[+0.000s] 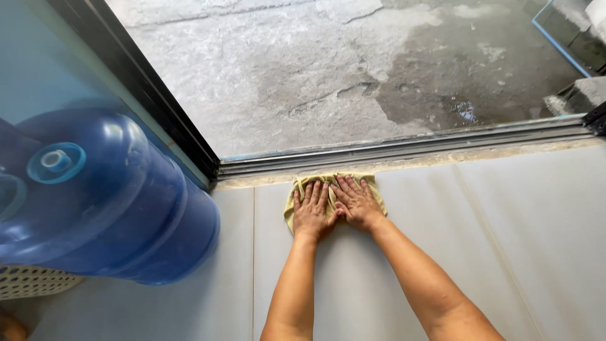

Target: Wiping down tiled surfaces and edges around a basin and water station using a yellow cloth.

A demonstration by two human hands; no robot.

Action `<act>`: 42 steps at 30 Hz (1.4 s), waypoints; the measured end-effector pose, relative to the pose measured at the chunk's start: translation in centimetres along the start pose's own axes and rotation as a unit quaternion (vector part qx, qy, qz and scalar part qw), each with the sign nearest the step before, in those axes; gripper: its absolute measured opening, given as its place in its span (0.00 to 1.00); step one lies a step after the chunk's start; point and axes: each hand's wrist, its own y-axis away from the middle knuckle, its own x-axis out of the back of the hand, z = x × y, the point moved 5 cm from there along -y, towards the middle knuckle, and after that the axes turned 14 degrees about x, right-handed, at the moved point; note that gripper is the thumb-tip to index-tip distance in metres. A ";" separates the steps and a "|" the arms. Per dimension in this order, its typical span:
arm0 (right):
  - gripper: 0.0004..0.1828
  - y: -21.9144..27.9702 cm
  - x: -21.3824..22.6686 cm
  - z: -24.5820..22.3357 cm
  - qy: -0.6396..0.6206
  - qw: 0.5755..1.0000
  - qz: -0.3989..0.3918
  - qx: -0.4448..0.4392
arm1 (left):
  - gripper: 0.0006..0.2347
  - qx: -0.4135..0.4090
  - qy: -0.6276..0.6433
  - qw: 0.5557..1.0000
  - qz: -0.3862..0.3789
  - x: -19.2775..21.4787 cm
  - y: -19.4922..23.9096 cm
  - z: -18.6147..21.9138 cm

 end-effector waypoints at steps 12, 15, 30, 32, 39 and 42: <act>0.33 11.1 3.3 -9.0 -0.053 0.990 0.128 0.001 | 0.23 -0.056 0.052 0.994 0.071 -5.3 9.1 -2.5; 0.26 15.5 3.0 -12.7 -0.052 0.986 0.156 -0.029 | 0.22 -0.063 0.061 0.995 0.055 -5.0 15.4 -2.5; 0.17 43.0 5.2 -38.8 -0.087 0.973 0.215 -0.009 | 0.21 -0.161 0.110 0.980 0.035 -4.8 52.5 -6.2; 0.18 44.0 5.4 -39.9 -0.079 0.974 0.210 -0.017 | 0.21 -0.165 0.101 0.980 0.037 -5.0 53.7 -5.9; 0.23 41.8 3.5 -37.4 -0.072 0.989 0.119 -0.050 | 0.26 -0.162 0.087 0.983 0.015 -4.3 51.3 -3.9; 0.30 39.0 1.2 -33.5 -0.058 0.993 0.089 -0.055 | 0.27 -0.150 0.089 0.985 0.008 -4.7 46.6 -2.1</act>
